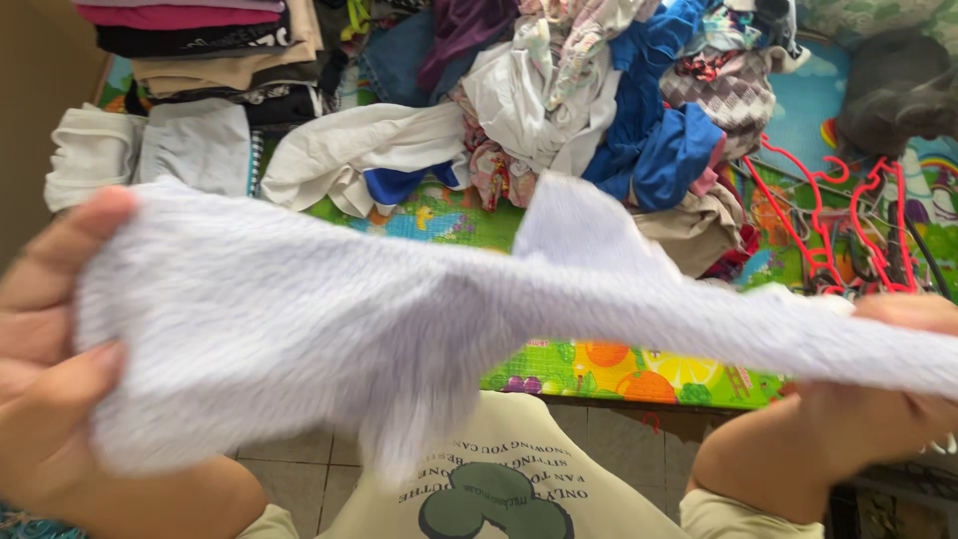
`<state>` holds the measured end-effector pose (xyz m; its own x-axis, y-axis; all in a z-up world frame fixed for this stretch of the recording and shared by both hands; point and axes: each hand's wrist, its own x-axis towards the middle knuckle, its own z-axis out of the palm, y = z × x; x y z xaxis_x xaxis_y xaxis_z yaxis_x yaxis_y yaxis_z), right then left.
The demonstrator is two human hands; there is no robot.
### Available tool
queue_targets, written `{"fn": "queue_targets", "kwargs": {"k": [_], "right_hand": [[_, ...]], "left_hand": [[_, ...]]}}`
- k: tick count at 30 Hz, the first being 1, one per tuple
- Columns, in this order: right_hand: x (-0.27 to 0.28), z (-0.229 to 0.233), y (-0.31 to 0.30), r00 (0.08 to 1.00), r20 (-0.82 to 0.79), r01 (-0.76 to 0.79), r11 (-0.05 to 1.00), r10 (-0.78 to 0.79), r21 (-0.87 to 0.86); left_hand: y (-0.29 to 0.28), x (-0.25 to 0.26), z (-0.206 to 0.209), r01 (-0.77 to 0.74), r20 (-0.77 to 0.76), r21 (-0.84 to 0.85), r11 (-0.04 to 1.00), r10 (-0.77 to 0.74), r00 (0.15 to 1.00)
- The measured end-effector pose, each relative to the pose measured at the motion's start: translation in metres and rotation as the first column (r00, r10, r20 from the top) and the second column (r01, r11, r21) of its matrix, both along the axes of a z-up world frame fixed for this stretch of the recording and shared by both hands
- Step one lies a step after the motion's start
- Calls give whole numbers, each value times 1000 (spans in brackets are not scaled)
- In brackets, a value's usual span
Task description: The person folds a blue patterned garment and a white shirt by hand on a table, smoothing the fabric and aligning the edges before placing them into stacks of folded laundry.
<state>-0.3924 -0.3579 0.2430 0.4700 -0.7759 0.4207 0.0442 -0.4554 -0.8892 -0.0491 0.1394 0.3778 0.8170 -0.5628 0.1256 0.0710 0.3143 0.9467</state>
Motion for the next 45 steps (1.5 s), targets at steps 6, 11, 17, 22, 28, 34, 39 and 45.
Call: {"fn": "queue_targets", "kwargs": {"k": [6, 11, 17, 22, 28, 34, 39, 45], "right_hand": [[25, 10, 2, 999, 16, -45, 981, 42, 188], [100, 4, 2, 988, 66, -152, 926, 138, 345], [169, -83, -20, 946, 103, -321, 832, 309, 453], [176, -231, -45, 946, 2, -241, 696, 325, 676], [126, -308, -21, 954, 191, -254, 289, 230, 923], [128, -324, -19, 995, 68, -90, 359, 74, 929], [145, -303, -32, 930, -223, 122, 329, 291, 936], [136, -227, -17, 849, 197, -390, 331, 490, 859]], "left_hand": [[5, 15, 8, -160, 242, -48, 986, 167, 956], [-57, 57, -33, -245, 354, -43, 969, 244, 903], [-155, 136, -188, -90, -28, -81, 993, 88, 996], [-150, 121, -351, -112, -194, 348, 931, 188, 963], [-91, 51, -486, 17, -358, 544, 839, 213, 909], [-107, 83, -482, -91, -167, 744, 662, 316, 934], [-149, 119, -474, 206, -731, 415, 886, 191, 655], [-141, 118, -403, 203, -757, 377, 904, 175, 630]]}}
